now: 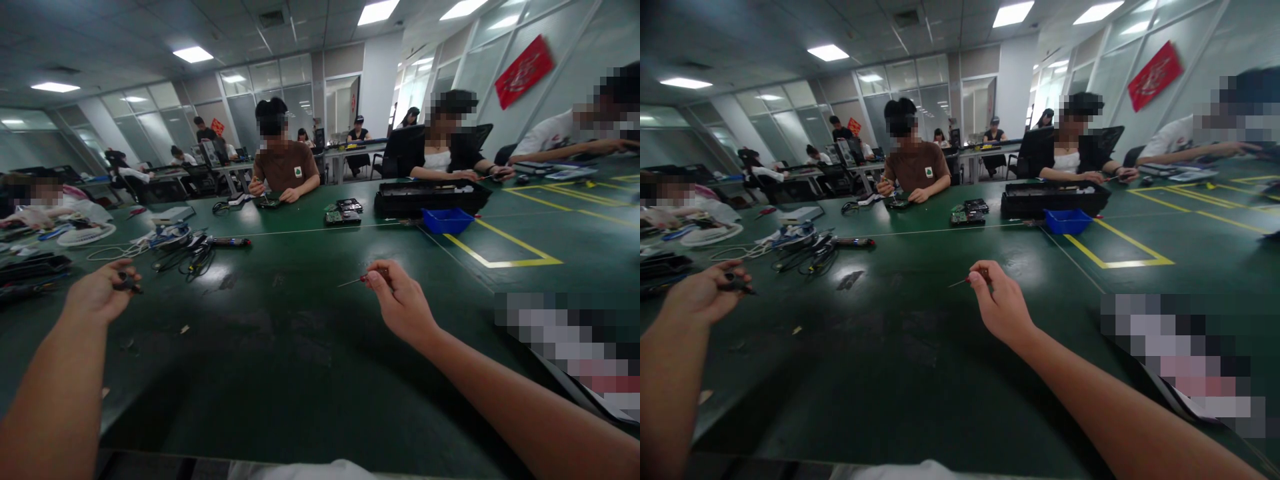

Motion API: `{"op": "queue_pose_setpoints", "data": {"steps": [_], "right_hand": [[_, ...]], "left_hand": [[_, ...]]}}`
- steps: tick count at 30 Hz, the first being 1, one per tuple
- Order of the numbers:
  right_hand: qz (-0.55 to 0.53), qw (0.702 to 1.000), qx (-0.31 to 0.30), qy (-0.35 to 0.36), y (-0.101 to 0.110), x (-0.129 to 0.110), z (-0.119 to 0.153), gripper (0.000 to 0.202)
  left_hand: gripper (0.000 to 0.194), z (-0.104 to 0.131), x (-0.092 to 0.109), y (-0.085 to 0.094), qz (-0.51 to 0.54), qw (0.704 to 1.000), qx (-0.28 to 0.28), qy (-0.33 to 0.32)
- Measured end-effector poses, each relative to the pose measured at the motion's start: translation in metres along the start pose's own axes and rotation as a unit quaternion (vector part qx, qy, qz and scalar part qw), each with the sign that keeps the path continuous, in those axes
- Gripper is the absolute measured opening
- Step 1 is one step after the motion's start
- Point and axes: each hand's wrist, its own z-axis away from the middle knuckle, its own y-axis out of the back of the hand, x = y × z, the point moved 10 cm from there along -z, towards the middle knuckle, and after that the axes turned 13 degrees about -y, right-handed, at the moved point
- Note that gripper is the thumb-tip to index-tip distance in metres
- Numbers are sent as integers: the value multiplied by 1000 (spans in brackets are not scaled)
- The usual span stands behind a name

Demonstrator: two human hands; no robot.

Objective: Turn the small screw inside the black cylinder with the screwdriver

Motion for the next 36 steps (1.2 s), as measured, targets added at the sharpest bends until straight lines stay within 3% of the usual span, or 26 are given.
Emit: {"op": "queue_pose_setpoints", "data": {"steps": [2, 9, 13, 16, 18, 22, 24, 28, 33, 36], "right_hand": [[12, 1000, 4, 4, 1, -1, 0, 23], [29, 999, 2, 23, 1, -8, 2, 23], [36, 999, 6, 21, 4, -11, 2, 24], [40, 999, 7, 17, 6, -12, 3, 25], [42, 999, 8, 9, 6, -11, 2, 26], [59, 998, 8, 4, 5, -11, 2, 27], [70, 998, 5, 9, 4, -13, 2, 27], [70, 997, -5, 17, 2, -17, 5, 28], [-32, 999, -19, -8, 3, -10, 7, 27], [-45, 999, -17, 3, 4, -11, 8, 26]], "left_hand": [[32, 12, 3, -34, 55, 997, -40, 24], [31, 72, 26, -156, 145, 963, -227, 13], [33, 124, 37, -209, 180, 930, -320, 8], [29, 166, 39, -237, 204, 902, -381, 19], [29, 192, 38, -250, 180, 890, -419, -4], [51, 233, 26, -265, 4, 855, -498, -142], [48, 245, 15, -269, -58, 834, -517, -185], [32, 257, 0, -274, -73, 800, -556, -213], [33, 259, 9, -272, -67, 782, -547, -291], [44, 259, 9, -272, -79, 786, -542, -286]]}}
